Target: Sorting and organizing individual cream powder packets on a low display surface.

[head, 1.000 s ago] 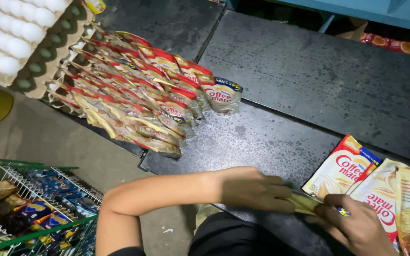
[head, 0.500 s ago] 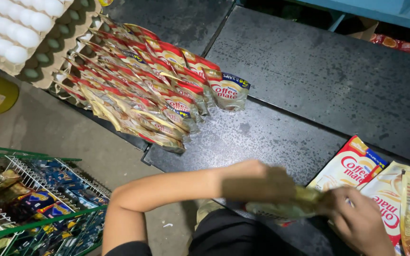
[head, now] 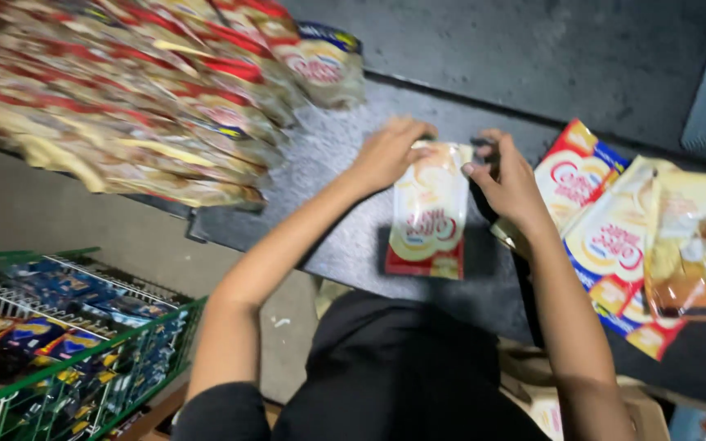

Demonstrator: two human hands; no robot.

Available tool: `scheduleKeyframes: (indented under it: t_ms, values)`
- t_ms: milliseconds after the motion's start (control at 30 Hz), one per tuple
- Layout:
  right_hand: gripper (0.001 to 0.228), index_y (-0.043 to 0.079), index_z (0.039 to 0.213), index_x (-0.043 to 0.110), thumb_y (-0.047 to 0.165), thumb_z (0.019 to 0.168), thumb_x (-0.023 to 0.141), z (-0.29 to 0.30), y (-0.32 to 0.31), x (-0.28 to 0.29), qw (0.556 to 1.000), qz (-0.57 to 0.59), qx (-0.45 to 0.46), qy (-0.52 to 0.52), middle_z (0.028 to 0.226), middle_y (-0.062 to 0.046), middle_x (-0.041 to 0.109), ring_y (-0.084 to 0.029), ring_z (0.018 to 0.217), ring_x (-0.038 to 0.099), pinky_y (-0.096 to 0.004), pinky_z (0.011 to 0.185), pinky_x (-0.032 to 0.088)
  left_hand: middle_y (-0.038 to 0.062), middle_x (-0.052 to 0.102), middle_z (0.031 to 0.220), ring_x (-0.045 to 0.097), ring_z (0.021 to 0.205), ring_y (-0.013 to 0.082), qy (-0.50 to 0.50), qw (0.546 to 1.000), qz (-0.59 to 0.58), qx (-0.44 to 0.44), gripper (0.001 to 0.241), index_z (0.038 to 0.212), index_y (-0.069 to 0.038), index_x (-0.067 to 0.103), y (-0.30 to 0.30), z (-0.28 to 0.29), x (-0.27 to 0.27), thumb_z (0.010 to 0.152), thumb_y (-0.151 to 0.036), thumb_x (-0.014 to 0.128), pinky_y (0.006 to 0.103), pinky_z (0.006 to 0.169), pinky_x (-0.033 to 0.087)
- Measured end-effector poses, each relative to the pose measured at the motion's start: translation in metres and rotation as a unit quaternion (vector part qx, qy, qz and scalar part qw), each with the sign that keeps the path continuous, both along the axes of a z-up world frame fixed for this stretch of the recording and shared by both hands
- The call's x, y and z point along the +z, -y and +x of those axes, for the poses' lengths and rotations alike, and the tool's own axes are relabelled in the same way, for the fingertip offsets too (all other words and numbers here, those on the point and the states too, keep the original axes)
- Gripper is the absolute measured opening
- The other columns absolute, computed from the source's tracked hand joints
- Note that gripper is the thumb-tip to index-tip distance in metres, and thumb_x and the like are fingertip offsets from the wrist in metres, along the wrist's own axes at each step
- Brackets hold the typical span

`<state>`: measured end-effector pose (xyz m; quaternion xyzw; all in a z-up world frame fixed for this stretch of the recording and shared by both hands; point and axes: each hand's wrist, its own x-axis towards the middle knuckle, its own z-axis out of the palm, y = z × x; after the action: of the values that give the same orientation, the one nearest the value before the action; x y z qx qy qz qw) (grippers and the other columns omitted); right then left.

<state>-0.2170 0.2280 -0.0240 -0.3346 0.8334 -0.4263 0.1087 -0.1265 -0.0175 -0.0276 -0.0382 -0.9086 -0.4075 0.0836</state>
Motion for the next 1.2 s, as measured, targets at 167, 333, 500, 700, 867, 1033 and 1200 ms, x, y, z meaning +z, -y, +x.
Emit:
scheduleKeyframes:
  t_ms: [167, 333, 500, 700, 867, 1033, 1200]
  values:
    - [0.069, 0.007, 0.150, 0.043, 0.010, 0.092, 0.080, 0.012, -0.016, 0.013, 1.000, -0.006, 0.017, -0.007, 0.129, -0.019, 0.057, -0.022, 0.096, 0.063, -0.036, 0.089, 0.054, 0.016, 0.060, 0.137, 0.049, 0.134, 0.0383, -0.119, 0.974, -0.148, -0.121, 0.067, 0.130, -0.012, 0.066, -0.007, -0.010, 0.006, 0.066, -0.015, 0.085, 0.0485, 0.108, 0.043]
    - [0.071, 0.007, 0.157, 0.036, 0.001, 0.096, 0.072, 0.037, -0.010, 0.044, 0.990, -0.080, 0.003, 0.117, 0.138, -0.015, 0.053, -0.018, 0.111, 0.062, -0.031, 0.087, 0.055, 0.003, 0.062, 0.139, 0.047, 0.131, 0.0310, 0.004, 0.894, -0.243, -0.376, 0.072, 0.122, -0.018, 0.067, -0.070, -0.028, -0.026, 0.053, -0.015, 0.089, 0.0665, 0.103, 0.029]
    - [0.069, 0.005, 0.154, 0.036, -0.005, 0.095, 0.069, 0.052, -0.019, 0.040, 0.987, -0.095, 0.009, 0.133, 0.138, -0.016, 0.054, -0.017, 0.110, 0.062, -0.030, 0.086, 0.054, 0.008, 0.072, 0.113, 0.066, 0.111, 0.0291, 0.004, 0.902, -0.288, -0.320, 0.049, 0.129, -0.018, 0.068, -0.104, -0.063, -0.128, 0.083, -0.026, 0.085, 0.0582, 0.102, 0.045]
    - [0.059, 0.005, 0.151, 0.041, -0.003, 0.098, 0.065, 0.056, -0.050, 0.008, 0.973, -0.164, -0.007, 0.164, 0.137, -0.015, 0.056, -0.018, 0.113, 0.062, -0.029, 0.089, 0.052, 0.010, 0.075, 0.102, 0.072, 0.097, 0.0298, 0.188, 0.830, -0.325, -0.412, 0.059, 0.108, -0.012, 0.074, -0.044, -0.015, -0.034, 0.060, -0.038, 0.095, 0.0443, 0.083, 0.056]
    - [0.054, 0.009, 0.153, 0.041, 0.009, 0.104, 0.063, 0.068, -0.049, -0.003, 0.919, -0.300, -0.010, 0.257, 0.142, -0.016, 0.057, -0.023, 0.129, 0.061, -0.036, 0.108, 0.051, 0.010, 0.076, 0.093, 0.071, 0.091, 0.0342, 0.102, 0.935, -0.114, -0.321, 0.062, 0.107, -0.014, 0.071, 0.005, 0.037, 0.065, 0.056, -0.042, 0.094, 0.0462, 0.074, 0.053]
    - [0.053, 0.002, 0.145, 0.041, 0.031, 0.110, 0.068, 0.085, -0.017, -0.017, 0.687, -0.456, -0.113, 0.555, 0.160, -0.022, 0.049, -0.035, 0.148, 0.048, -0.051, 0.126, 0.036, 0.004, 0.074, 0.104, 0.073, 0.099, 0.0220, 0.101, 0.972, 0.142, -0.157, 0.041, 0.117, -0.012, 0.066, 0.018, 0.063, 0.065, 0.083, -0.026, 0.082, 0.0355, 0.086, 0.055]
    - [0.088, 0.006, 0.148, 0.043, 0.042, 0.081, 0.087, 0.098, 0.011, 0.027, 0.775, -0.448, 0.082, 0.439, 0.154, -0.024, 0.049, -0.038, 0.145, 0.047, -0.049, 0.122, 0.035, 0.002, 0.071, 0.107, 0.067, 0.101, 0.0125, 0.029, 0.950, 0.306, -0.048, 0.039, 0.115, -0.008, 0.061, -0.006, 0.089, 0.029, 0.084, -0.012, 0.084, 0.0309, 0.090, 0.055]
